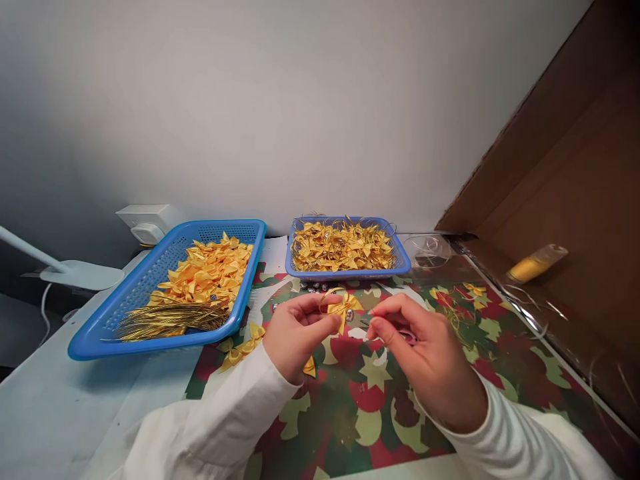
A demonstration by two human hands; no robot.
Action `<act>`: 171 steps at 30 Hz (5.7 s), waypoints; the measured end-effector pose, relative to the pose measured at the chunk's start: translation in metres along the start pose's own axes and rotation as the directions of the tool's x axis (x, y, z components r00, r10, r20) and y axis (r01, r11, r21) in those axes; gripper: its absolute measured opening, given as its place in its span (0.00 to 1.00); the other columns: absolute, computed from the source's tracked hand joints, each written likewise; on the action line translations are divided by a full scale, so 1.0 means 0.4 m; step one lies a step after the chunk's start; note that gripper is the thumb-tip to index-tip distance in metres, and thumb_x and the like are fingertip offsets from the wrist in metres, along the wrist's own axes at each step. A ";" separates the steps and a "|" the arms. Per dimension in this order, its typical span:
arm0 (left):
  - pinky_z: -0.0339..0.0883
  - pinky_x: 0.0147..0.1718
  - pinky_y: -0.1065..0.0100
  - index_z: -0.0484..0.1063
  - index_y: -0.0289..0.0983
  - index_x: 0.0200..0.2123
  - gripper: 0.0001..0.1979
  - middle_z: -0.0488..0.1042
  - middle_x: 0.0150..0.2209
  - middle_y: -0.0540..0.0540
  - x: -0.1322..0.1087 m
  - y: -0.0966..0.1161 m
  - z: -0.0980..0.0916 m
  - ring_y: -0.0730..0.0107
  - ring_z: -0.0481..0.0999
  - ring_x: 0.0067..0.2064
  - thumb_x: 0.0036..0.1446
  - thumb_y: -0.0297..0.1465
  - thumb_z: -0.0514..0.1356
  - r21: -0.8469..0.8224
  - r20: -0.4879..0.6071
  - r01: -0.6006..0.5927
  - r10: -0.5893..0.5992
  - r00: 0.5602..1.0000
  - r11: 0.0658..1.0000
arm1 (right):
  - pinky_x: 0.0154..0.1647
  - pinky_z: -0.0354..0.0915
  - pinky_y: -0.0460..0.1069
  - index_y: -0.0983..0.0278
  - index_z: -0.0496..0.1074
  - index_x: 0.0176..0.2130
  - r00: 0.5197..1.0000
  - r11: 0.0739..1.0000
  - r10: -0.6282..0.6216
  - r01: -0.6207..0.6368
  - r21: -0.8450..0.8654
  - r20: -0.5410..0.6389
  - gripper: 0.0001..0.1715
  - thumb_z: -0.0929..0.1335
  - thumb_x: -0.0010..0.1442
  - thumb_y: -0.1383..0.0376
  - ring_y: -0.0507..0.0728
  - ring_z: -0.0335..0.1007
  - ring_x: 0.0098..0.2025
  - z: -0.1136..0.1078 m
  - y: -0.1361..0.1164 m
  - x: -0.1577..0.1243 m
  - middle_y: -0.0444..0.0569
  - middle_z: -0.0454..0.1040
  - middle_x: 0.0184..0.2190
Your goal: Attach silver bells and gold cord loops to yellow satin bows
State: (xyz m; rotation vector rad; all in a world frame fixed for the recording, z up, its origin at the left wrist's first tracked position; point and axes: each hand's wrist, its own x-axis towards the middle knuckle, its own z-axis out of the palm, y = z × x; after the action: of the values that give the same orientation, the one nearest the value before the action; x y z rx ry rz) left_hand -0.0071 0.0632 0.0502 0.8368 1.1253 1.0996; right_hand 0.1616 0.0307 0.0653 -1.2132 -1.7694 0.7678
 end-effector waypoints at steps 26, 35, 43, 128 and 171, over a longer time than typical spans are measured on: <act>0.67 0.20 0.77 0.79 0.34 0.24 0.06 0.78 0.23 0.48 -0.014 -0.005 0.014 0.78 0.69 0.20 0.36 0.27 0.68 0.024 -0.049 -0.089 0.090 0.995 0.996 | 0.23 0.56 0.45 0.63 0.68 0.25 0.999 0.964 -0.026 0.019 -0.267 -0.021 0.10 0.63 0.56 0.70 0.49 0.60 0.19 0.037 0.008 -0.011 0.41 0.67 0.16; 0.66 0.18 0.76 0.75 0.33 0.23 0.07 0.74 0.22 0.50 -0.014 -0.001 0.017 0.78 0.69 0.20 0.35 0.26 0.67 -0.008 -0.076 -0.101 0.100 0.992 0.995 | 0.21 0.56 0.44 0.63 0.67 0.26 0.997 0.974 -0.049 0.034 -0.222 -0.064 0.09 0.62 0.58 0.69 0.49 0.61 0.19 0.048 0.009 -0.015 0.43 0.70 0.19; 0.65 0.18 0.79 0.74 0.33 0.23 0.07 0.73 0.20 0.52 -0.016 -0.005 0.012 0.79 0.69 0.20 0.36 0.27 0.67 -0.007 -0.083 -0.096 0.095 0.992 0.995 | 0.21 0.57 0.44 0.63 0.65 0.26 0.993 0.982 -0.077 0.060 -0.181 -0.090 0.09 0.62 0.58 0.69 0.49 0.61 0.19 0.057 0.012 -0.019 0.42 0.68 0.17; 0.63 0.22 0.72 0.72 0.34 0.23 0.08 0.72 0.21 0.48 -0.049 0.042 0.007 0.73 0.69 0.23 0.48 0.33 0.60 0.552 0.191 -0.337 0.277 0.942 0.763 | 0.20 0.59 0.42 0.64 0.67 0.28 0.975 0.992 -0.123 0.115 -0.053 -0.187 0.07 0.64 0.57 0.71 0.47 0.62 0.19 0.077 0.009 -0.030 0.40 0.69 0.19; 0.58 0.15 0.76 0.72 0.34 0.22 0.09 0.68 0.14 0.53 -0.029 -0.010 0.005 0.80 0.62 0.16 0.46 0.35 0.64 0.192 0.131 -0.106 0.082 0.988 0.976 | 0.28 0.63 0.46 0.63 0.70 0.32 0.965 0.993 -0.111 0.097 -0.070 -0.236 0.02 0.67 0.56 0.68 0.51 0.68 0.25 0.062 0.031 -0.014 0.44 0.74 0.25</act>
State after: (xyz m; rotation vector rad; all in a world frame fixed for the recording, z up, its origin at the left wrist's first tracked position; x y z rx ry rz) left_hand -0.0049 0.0509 0.0503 1.1100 1.1138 1.0097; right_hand 0.1459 0.0292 0.0417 -1.1871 -1.6502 0.4893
